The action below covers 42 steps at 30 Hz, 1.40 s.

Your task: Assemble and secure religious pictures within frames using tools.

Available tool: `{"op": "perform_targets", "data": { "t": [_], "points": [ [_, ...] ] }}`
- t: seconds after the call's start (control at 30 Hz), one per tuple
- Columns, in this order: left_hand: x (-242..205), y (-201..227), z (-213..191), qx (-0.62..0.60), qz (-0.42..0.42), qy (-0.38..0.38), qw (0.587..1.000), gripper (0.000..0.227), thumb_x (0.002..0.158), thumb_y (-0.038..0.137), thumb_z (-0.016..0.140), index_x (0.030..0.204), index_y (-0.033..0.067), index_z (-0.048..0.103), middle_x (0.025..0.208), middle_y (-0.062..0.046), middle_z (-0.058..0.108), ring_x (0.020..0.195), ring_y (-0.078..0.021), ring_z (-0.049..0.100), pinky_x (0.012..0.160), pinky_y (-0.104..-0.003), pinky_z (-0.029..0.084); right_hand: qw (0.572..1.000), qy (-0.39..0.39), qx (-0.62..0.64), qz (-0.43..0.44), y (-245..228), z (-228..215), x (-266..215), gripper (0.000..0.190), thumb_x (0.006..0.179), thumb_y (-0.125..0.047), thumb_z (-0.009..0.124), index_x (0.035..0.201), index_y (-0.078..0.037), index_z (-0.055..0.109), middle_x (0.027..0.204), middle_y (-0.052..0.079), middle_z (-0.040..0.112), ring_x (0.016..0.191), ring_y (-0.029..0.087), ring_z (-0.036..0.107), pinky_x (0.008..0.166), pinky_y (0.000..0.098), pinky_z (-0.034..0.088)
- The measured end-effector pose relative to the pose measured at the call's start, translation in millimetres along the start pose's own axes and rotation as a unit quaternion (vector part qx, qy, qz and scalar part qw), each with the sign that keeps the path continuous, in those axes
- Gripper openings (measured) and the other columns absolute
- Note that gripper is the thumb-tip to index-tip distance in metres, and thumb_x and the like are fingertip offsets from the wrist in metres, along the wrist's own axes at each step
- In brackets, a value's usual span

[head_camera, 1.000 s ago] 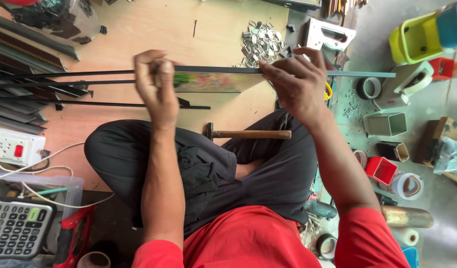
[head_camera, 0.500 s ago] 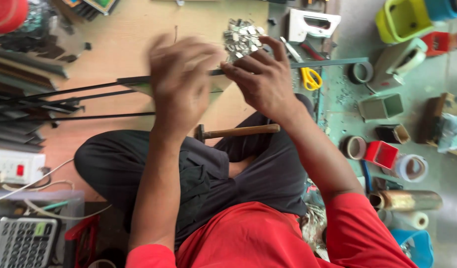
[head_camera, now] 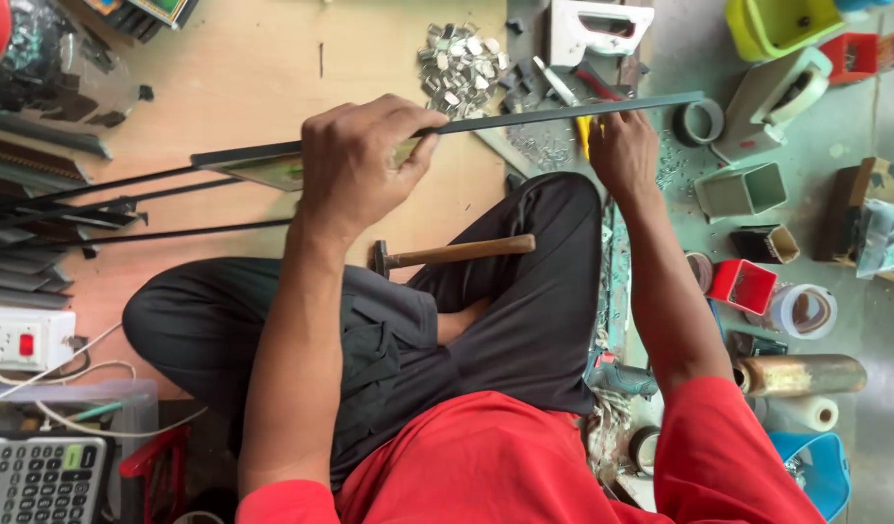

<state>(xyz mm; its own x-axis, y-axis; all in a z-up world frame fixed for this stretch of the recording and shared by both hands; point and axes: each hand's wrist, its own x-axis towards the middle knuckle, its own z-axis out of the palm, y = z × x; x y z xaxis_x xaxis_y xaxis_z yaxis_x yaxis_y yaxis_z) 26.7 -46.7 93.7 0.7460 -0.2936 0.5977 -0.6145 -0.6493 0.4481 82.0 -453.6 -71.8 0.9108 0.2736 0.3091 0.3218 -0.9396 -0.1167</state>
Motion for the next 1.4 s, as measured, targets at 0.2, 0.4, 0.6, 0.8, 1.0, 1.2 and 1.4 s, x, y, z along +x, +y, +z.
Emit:
{"op": "perform_targets", "data": {
  "t": [0.2,0.4,0.6,0.8,1.0,1.2,1.4],
  "points": [
    [0.6,-1.5,4.3,0.017,0.000,0.003,1.000,0.013,0.089,0.016,0.086,0.100,0.0161,0.080,0.095,0.001,0.078,0.071,-0.0135,0.072,0.065,-0.028,0.056,0.988,-0.139,0.013,0.064,36.2,30.9,-21.7,0.039,0.086,-0.022,0.079,0.119,-0.005,0.068,0.117,0.021,0.065,0.106,0.041,0.064,0.085,0.0490,0.052],
    [6.9,2.0,-2.0,0.067,-0.005,-0.013,0.998,0.015,0.085,0.017,0.087,0.097,0.0141,0.079,0.091,0.001,0.076,0.070,-0.0160,0.071,0.063,-0.031,0.054,0.973,-0.223,-0.005,0.061,63.7,39.0,-20.0,0.030,0.085,-0.020,0.076,0.114,-0.011,0.074,0.106,0.011,0.071,0.096,0.035,0.070,0.085,0.0469,0.055],
    [7.4,2.3,-0.4,0.039,-0.013,0.005,0.999,0.015,0.086,0.019,0.089,0.095,0.0148,0.078,0.088,0.002,0.075,0.070,-0.0163,0.071,0.063,-0.031,0.053,0.975,-0.218,0.007,0.053,69.3,10.8,-37.8,0.027,0.078,-0.022,0.079,0.103,-0.014,0.076,0.100,0.012,0.070,0.088,0.034,0.070,0.075,0.0472,0.056],
    [5.2,-2.6,-0.3,0.045,0.001,0.014,0.999,0.016,0.087,0.017,0.088,0.099,0.0162,0.078,0.092,0.002,0.075,0.074,-0.0167,0.072,0.065,-0.031,0.054,0.965,-0.207,0.144,0.073,42.4,30.1,-60.6,0.017,0.090,-0.022,0.070,0.102,-0.010,0.071,0.092,0.012,0.074,0.082,0.031,0.074,0.075,0.0426,0.058],
    [4.2,-4.6,5.0,0.048,-0.008,0.007,0.999,0.017,0.085,0.016,0.088,0.098,0.0150,0.078,0.090,0.002,0.075,0.070,-0.0159,0.071,0.062,-0.030,0.053,0.965,-0.226,0.131,0.031,34.5,42.0,-66.3,0.020,0.086,-0.019,0.072,0.102,-0.006,0.070,0.084,0.020,0.070,0.083,0.041,0.068,0.075,0.0462,0.053],
    [7.7,-1.4,1.0,0.041,0.001,0.011,0.999,0.017,0.086,0.016,0.089,0.099,0.0151,0.077,0.091,0.002,0.075,0.075,-0.0164,0.072,0.064,-0.031,0.053,0.975,-0.096,0.194,0.056,11.5,12.5,-55.8,0.014,0.090,-0.017,0.070,0.096,-0.004,0.067,0.090,0.018,0.069,0.084,0.040,0.070,0.073,0.0452,0.054],
    [9.4,0.8,1.0,0.038,-0.010,0.014,0.999,0.018,0.086,0.014,0.090,0.099,0.0152,0.077,0.093,0.002,0.075,0.075,-0.0158,0.072,0.064,-0.030,0.053,0.958,-0.222,0.168,0.064,33.4,44.1,-65.3,0.030,0.081,-0.019,0.073,0.109,-0.007,0.076,0.089,0.021,0.071,0.084,0.043,0.067,0.074,0.0472,0.053]
  ]
}}
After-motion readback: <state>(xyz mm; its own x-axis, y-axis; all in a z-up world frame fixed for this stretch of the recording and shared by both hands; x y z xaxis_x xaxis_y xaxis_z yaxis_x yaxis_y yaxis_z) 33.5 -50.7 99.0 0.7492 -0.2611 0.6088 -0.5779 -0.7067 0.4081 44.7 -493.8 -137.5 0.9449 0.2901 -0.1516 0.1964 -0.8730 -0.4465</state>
